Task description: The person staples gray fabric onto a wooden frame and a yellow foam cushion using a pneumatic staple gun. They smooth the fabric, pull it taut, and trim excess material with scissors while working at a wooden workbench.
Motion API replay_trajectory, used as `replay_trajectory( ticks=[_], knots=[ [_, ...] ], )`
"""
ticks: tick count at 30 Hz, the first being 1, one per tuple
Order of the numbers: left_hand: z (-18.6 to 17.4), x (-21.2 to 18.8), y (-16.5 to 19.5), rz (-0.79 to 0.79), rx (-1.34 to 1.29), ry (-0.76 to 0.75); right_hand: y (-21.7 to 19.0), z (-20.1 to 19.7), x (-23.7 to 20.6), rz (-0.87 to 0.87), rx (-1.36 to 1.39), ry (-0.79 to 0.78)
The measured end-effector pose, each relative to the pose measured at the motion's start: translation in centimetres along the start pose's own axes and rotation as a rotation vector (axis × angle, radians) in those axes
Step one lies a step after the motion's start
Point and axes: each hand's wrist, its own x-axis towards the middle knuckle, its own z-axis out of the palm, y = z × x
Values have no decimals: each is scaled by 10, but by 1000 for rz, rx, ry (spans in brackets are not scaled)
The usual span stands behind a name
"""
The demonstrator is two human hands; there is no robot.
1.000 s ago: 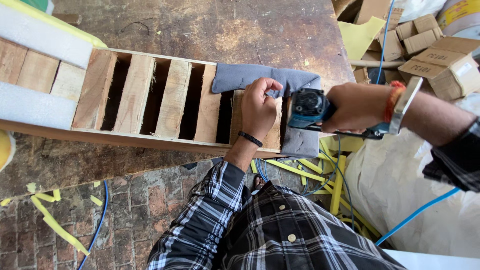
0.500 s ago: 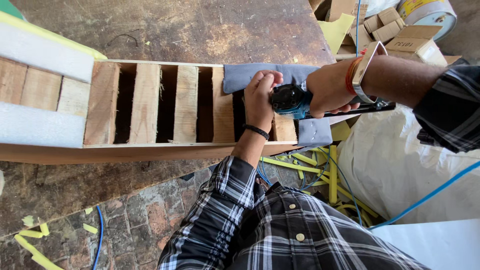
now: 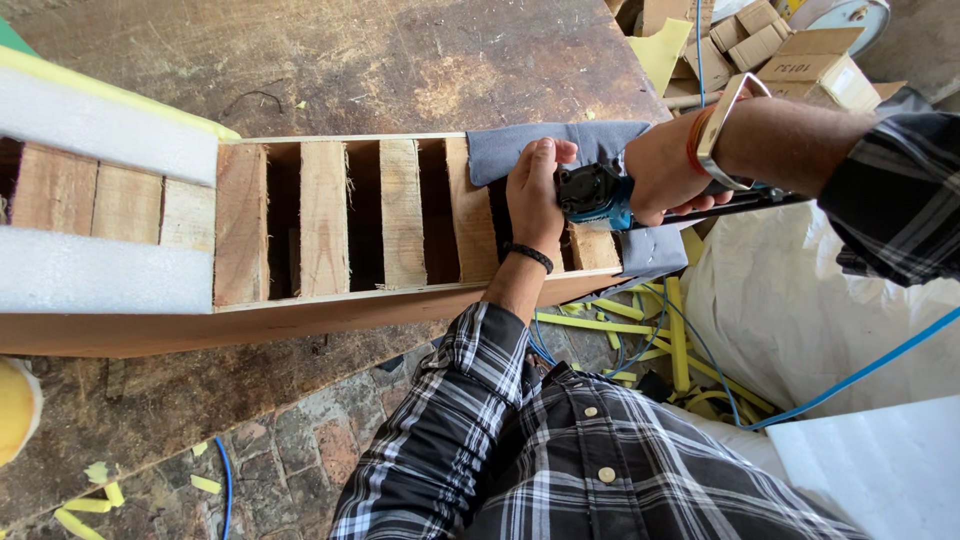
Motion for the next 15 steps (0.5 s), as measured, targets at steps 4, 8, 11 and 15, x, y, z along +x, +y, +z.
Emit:
replay_trajectory(
  ticks=[4, 8, 11, 15],
  knots=[
    [1, 1, 1, -35, -61, 5, 2, 10, -5, -9, 76, -61],
    [2, -1, 6, 0, 142, 9, -5, 21, -5, 11, -17, -84],
    [2, -5, 10, -42, 146, 12, -11, 22, -6, 28, -48, -94],
    [3, -7, 17, -44, 139, -4, -10, 20, -13, 37, -15, -80]
  ],
)
